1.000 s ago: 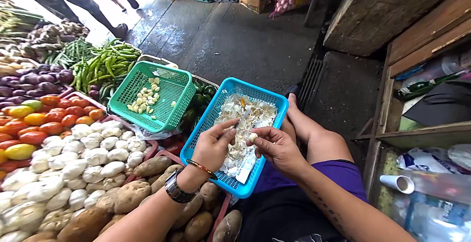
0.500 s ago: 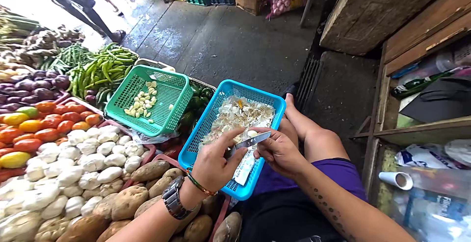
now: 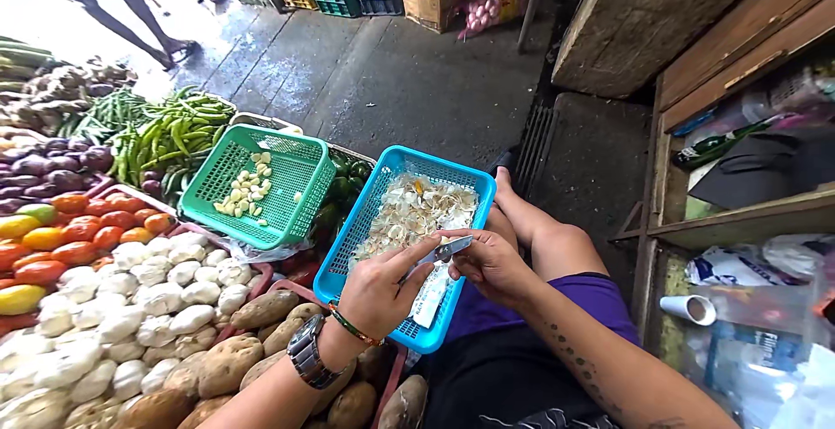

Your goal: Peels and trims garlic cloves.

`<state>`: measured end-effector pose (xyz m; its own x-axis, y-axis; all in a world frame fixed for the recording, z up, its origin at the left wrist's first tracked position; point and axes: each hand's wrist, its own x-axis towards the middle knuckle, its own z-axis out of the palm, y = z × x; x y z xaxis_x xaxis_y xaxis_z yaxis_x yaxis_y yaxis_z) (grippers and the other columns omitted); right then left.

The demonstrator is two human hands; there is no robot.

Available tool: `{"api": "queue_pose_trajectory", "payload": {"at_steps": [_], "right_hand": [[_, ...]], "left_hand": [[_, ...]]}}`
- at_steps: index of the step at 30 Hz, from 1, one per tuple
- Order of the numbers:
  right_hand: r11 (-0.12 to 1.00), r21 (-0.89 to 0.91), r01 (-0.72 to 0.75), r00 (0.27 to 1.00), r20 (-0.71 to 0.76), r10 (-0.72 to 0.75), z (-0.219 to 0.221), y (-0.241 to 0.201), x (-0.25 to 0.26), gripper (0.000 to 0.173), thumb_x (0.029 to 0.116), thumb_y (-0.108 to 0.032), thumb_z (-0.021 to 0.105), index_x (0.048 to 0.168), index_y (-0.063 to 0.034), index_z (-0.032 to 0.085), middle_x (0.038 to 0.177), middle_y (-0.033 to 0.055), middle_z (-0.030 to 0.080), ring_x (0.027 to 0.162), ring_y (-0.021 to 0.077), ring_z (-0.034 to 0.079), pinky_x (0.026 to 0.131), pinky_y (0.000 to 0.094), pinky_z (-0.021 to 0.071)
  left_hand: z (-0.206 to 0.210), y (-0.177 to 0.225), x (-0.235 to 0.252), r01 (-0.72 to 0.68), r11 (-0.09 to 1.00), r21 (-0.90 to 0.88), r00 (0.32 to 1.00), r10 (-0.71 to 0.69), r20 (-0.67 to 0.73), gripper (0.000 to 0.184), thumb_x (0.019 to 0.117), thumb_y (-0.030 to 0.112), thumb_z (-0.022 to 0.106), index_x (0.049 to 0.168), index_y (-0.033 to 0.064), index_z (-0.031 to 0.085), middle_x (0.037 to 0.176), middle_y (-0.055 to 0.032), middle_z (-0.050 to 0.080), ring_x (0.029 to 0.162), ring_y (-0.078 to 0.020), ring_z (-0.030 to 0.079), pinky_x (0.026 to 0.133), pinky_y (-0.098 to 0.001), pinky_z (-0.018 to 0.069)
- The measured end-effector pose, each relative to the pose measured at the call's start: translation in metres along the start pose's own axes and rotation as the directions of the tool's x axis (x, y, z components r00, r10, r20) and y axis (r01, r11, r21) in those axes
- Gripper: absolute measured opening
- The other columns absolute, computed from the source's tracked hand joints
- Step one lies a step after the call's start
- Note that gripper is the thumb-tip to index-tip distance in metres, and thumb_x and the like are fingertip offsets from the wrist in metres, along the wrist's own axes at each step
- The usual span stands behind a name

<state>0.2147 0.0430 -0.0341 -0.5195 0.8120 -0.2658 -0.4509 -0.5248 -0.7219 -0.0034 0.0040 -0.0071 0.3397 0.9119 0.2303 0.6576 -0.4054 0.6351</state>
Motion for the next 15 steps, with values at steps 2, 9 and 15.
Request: {"api": "queue_pose_trajectory", "payload": {"at_steps": [2,9,15], "right_hand": [[1.000,-0.001,-0.017,1.000,0.004,0.017,0.001,-0.003,-0.002,0.031,0.1073,-0.008,0.041,0.120,0.0038,0.067,0.084,0.0020,0.070,0.055,0.0011,0.054,0.055,0.0163,0.0487],[0.992,0.117,-0.041,0.996,0.085,0.032,0.004,-0.007,-0.009,0.030,0.1078,-0.014,0.042,0.113,0.0016,0.067,0.082,0.0022,0.065,0.054,0.0025,0.051,0.055,0.0177,0.0500],[0.989,0.132,-0.070,0.991,0.124,0.053,-0.002,-0.007,-0.017,0.031,0.1083,-0.017,0.043,0.111,0.0001,0.069,0.076,-0.0003,0.062,0.054,0.0022,0.050,0.059,0.0181,0.0507]], "left_hand": [[-0.003,0.002,0.000,-0.009,1.000,0.018,1.000,0.009,0.012,0.035,0.1063,0.032,0.054,0.137,0.0239,0.067,0.104,-0.0051,0.076,0.080,-0.0119,0.070,0.072,-0.0331,0.0585],[-0.011,0.012,-0.003,-0.061,0.998,0.024,0.998,0.060,0.037,0.036,0.1066,0.034,0.053,0.139,0.0256,0.066,0.105,-0.0046,0.076,0.082,-0.0137,0.071,0.074,-0.0364,0.0590],[-0.010,0.017,-0.005,-0.099,0.995,0.031,0.993,0.097,0.061,0.034,0.1068,0.032,0.052,0.137,0.0263,0.068,0.102,-0.0049,0.075,0.084,-0.0135,0.071,0.075,-0.0351,0.0586]]}}
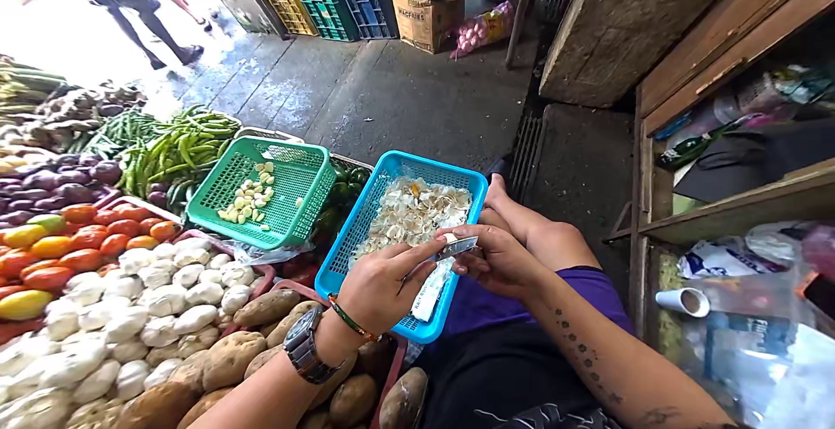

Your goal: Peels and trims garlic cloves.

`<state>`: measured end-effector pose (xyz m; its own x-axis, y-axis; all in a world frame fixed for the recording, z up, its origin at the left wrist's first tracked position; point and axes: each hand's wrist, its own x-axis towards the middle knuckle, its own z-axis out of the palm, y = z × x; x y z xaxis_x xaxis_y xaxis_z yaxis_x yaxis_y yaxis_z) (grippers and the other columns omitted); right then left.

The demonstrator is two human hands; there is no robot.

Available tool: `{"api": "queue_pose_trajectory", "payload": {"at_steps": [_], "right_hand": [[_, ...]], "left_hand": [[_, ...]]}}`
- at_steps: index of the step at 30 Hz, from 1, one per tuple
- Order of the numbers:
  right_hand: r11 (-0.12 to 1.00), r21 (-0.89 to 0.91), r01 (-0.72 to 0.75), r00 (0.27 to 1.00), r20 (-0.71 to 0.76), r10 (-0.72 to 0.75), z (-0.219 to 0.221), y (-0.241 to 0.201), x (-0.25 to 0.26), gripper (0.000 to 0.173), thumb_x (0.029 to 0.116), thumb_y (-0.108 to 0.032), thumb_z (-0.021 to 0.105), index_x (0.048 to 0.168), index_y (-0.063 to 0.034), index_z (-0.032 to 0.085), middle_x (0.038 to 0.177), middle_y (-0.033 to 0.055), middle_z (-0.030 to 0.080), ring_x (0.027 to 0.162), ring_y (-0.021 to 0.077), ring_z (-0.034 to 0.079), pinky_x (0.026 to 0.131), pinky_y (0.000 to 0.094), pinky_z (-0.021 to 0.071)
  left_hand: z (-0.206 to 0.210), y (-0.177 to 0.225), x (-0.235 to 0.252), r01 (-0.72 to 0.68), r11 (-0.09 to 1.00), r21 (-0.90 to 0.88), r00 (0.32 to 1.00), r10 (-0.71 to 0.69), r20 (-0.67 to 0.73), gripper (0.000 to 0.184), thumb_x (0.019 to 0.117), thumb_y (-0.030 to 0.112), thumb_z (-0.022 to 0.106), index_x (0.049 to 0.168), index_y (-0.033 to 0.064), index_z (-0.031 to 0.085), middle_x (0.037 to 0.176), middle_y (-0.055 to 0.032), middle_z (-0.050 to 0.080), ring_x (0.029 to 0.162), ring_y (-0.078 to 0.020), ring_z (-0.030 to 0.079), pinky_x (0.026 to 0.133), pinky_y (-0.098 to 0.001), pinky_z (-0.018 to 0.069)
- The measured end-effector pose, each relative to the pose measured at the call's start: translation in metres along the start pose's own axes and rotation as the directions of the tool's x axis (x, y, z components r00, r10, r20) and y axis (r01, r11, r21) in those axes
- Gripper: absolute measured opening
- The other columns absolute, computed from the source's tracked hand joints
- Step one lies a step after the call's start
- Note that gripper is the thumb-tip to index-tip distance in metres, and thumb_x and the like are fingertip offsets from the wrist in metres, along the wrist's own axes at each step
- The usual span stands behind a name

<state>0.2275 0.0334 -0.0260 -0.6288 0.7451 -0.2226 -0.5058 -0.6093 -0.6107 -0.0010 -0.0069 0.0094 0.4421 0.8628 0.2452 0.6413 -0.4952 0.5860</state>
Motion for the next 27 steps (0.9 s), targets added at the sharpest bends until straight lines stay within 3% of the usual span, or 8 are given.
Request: {"api": "queue_pose_trajectory", "payload": {"at_steps": [11,17,20,23,27], "right_hand": [[0.994,0.078,-0.072,0.997,0.024,0.070,-0.010,-0.002,0.007,0.030,0.1079,-0.016,0.043,0.109,0.0005,0.068,0.071,-0.0016,0.058,0.053,0.0017,0.048,0.057,0.0169,0.0495],[0.984,0.136,-0.119,0.993,0.010,0.119,-0.013,0.003,0.011,0.030,0.1082,-0.014,0.041,0.110,0.0004,0.067,0.075,-0.0001,0.059,0.053,0.0028,0.049,0.059,0.0171,0.0514],[0.997,0.030,-0.078,0.997,0.015,0.078,-0.017,0.002,0.014,0.027,0.1068,-0.011,0.043,0.107,0.0000,0.068,0.078,-0.0001,0.062,0.055,0.0026,0.050,0.062,0.0181,0.0520],[0.979,-0.205,0.011,0.999,0.042,-0.002,-0.017,0.002,0.015,0.022,0.1059,-0.010,0.049,0.102,-0.0025,0.069,0.082,-0.0003,0.066,0.056,0.0002,0.050,0.059,0.0166,0.0486],[0.869,-0.494,0.033,0.998,0.067,0.001,-0.006,-0.001,0.013,0.022,0.1027,-0.013,0.059,0.117,-0.0014,0.071,0.091,-0.0014,0.072,0.063,-0.0010,0.057,0.058,0.0158,0.0472]], "left_hand": [[0.007,-0.002,0.002,0.032,0.999,-0.023,0.999,-0.032,0.005,0.034,0.1071,0.032,0.052,0.136,0.0255,0.068,0.096,-0.0036,0.074,0.076,-0.0112,0.067,0.070,-0.0320,0.0567],[0.010,-0.003,0.002,0.063,0.996,-0.066,0.998,-0.063,-0.003,0.032,0.1078,0.028,0.051,0.133,0.0204,0.070,0.093,-0.0034,0.074,0.078,-0.0099,0.068,0.073,-0.0305,0.0576],[0.009,-0.003,0.006,0.153,0.977,-0.146,0.988,-0.152,0.015,0.031,0.1068,0.024,0.052,0.129,0.0165,0.071,0.090,0.0020,0.074,0.078,-0.0027,0.068,0.075,-0.0235,0.0579],[0.004,0.001,0.011,0.375,0.885,-0.278,0.927,-0.360,0.104,0.030,0.1064,0.024,0.053,0.131,0.0205,0.070,0.084,0.0088,0.070,0.067,0.0024,0.060,0.064,-0.0171,0.0506],[-0.001,-0.004,0.017,0.521,0.724,-0.453,0.844,-0.518,0.142,0.029,0.1056,0.020,0.056,0.132,0.0193,0.070,0.080,0.0061,0.069,0.052,-0.0009,0.050,0.048,-0.0181,0.0412]]}}
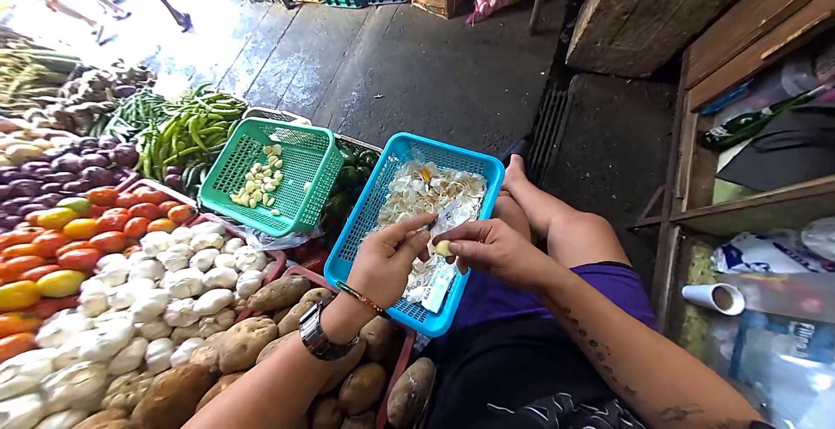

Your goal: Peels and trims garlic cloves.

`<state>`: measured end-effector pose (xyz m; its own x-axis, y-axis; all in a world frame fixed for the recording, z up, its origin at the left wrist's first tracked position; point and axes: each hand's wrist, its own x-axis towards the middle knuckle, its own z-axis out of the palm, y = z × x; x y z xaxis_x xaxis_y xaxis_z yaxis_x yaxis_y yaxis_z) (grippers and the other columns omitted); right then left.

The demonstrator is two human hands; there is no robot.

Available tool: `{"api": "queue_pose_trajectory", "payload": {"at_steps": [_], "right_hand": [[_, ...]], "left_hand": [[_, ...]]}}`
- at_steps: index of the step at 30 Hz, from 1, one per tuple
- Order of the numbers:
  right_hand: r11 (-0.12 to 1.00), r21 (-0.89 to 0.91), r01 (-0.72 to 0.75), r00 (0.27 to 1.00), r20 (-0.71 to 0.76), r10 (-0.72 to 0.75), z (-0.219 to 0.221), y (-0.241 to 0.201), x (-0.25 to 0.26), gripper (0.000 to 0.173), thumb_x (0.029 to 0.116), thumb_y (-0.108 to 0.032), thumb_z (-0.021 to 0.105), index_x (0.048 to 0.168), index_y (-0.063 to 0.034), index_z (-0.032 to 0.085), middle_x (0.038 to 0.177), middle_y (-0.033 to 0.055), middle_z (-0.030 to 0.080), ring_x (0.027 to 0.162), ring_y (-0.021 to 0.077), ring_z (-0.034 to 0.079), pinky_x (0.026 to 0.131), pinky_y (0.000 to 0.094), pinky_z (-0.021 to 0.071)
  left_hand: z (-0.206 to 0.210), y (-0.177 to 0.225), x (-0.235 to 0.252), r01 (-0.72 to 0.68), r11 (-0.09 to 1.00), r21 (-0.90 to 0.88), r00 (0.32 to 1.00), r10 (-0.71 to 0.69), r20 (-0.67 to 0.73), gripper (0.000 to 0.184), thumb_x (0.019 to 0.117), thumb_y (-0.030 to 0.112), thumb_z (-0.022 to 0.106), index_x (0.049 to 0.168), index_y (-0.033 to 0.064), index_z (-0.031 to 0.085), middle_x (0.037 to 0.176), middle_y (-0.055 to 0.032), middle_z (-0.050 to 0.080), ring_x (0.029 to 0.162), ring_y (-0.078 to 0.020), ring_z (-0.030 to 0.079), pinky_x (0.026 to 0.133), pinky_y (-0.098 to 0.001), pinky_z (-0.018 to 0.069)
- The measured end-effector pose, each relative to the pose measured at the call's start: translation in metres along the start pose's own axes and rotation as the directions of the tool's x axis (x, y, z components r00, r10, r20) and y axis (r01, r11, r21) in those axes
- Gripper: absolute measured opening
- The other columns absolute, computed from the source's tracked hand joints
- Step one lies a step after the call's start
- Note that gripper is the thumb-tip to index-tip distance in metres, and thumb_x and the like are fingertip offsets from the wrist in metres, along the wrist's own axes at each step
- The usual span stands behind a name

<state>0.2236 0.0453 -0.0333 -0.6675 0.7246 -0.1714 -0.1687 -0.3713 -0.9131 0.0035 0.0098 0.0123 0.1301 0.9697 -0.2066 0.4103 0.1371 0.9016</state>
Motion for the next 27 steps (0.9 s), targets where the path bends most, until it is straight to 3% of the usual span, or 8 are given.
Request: {"api": "queue_pose_trajectory", "payload": {"at_steps": [6,10,12,14,18,21,24,27], "right_hand": [[0.987,-0.158,-0.006,0.999,-0.052,-0.002,0.001,0.001,0.001,0.022,0.0969,-0.016,0.069,0.114,-0.0037,0.073,0.096,-0.0002,0.073,0.072,0.0025,0.063,0.064,0.0186,0.0530],[0.727,-0.677,-0.115,0.982,0.035,0.188,-0.018,-0.034,0.021,0.019,0.0969,-0.028,0.069,0.106,-0.0121,0.074,0.097,-0.0013,0.071,0.080,0.0055,0.064,0.074,0.0273,0.0545],[0.599,-0.799,-0.050,0.979,0.078,0.186,0.001,-0.067,0.048,0.020,0.0986,-0.029,0.068,0.107,-0.0116,0.074,0.094,0.0012,0.071,0.082,0.0104,0.064,0.079,0.0360,0.0541],[0.701,-0.711,0.055,0.997,0.076,-0.001,0.034,-0.095,0.070,0.025,0.0974,-0.026,0.071,0.117,-0.0099,0.072,0.099,0.0042,0.073,0.081,0.0151,0.069,0.074,0.0391,0.0586],[0.806,-0.531,0.260,0.952,0.003,-0.306,0.095,-0.123,0.091,0.066,0.0973,-0.027,0.072,0.155,-0.0226,0.041,0.116,0.0005,0.074,0.084,0.0161,0.071,0.062,0.0335,0.0581],[0.786,-0.575,0.226,0.955,-0.029,-0.296,0.082,-0.091,0.084,0.039,0.0979,-0.031,0.068,0.136,-0.0217,0.064,0.089,-0.0014,0.068,0.070,0.0113,0.062,0.060,0.0325,0.0530],[0.891,-0.452,-0.033,0.991,-0.128,-0.028,0.021,-0.039,0.070,0.029,0.1000,-0.016,0.058,0.128,-0.0079,0.061,0.115,0.0061,0.066,0.096,0.0127,0.065,0.077,0.0304,0.0542],[0.972,-0.171,-0.164,0.941,-0.322,0.102,-0.029,-0.011,0.052,0.027,0.0952,0.002,0.046,0.120,-0.0028,0.056,0.118,0.0097,0.066,0.099,0.0173,0.067,0.081,0.0330,0.0570]], "left_hand": [[-0.008,-0.001,0.011,0.216,0.968,0.126,0.976,-0.216,-0.016,0.037,0.1085,0.025,0.052,0.145,0.0186,0.058,0.084,0.0019,0.074,0.052,-0.0051,0.054,0.050,-0.0232,0.0443],[-0.009,-0.003,0.020,0.331,0.855,0.398,0.893,-0.420,0.159,0.041,0.1098,0.031,0.047,0.138,0.0045,0.059,0.102,-0.0101,0.074,0.090,-0.0206,0.072,0.090,-0.0451,0.0562],[-0.009,-0.011,0.020,0.314,0.822,0.475,0.871,-0.448,0.200,0.038,0.1092,0.033,0.048,0.127,0.0023,0.063,0.101,-0.0118,0.074,0.094,-0.0239,0.072,0.093,-0.0493,0.0546],[-0.008,-0.013,0.022,0.292,0.818,0.496,0.866,-0.446,0.226,0.037,0.1089,0.032,0.049,0.122,0.0006,0.064,0.098,-0.0108,0.074,0.091,-0.0226,0.072,0.092,-0.0479,0.0548],[-0.011,-0.008,0.022,0.320,0.803,0.503,0.874,-0.455,0.171,0.040,0.1079,0.035,0.050,0.126,0.0014,0.061,0.098,-0.0105,0.074,0.091,-0.0226,0.072,0.090,-0.0477,0.0562],[-0.016,-0.004,0.019,0.282,0.755,0.592,0.898,-0.424,0.113,0.040,0.1068,0.036,0.051,0.125,0.0020,0.061,0.103,-0.0157,0.072,0.100,-0.0321,0.070,0.092,-0.0552,0.0536],[-0.018,-0.004,0.020,0.296,0.687,0.664,0.887,-0.455,0.075,0.045,0.1062,0.039,0.053,0.132,0.0026,0.057,0.113,-0.0216,0.069,0.107,-0.0397,0.068,0.091,-0.0605,0.0531],[-0.012,-0.009,0.026,0.313,0.624,0.716,0.840,-0.533,0.098,0.046,0.1058,0.040,0.052,0.133,0.0032,0.056,0.116,-0.0225,0.068,0.109,-0.0411,0.067,0.091,-0.0613,0.0528]]}}
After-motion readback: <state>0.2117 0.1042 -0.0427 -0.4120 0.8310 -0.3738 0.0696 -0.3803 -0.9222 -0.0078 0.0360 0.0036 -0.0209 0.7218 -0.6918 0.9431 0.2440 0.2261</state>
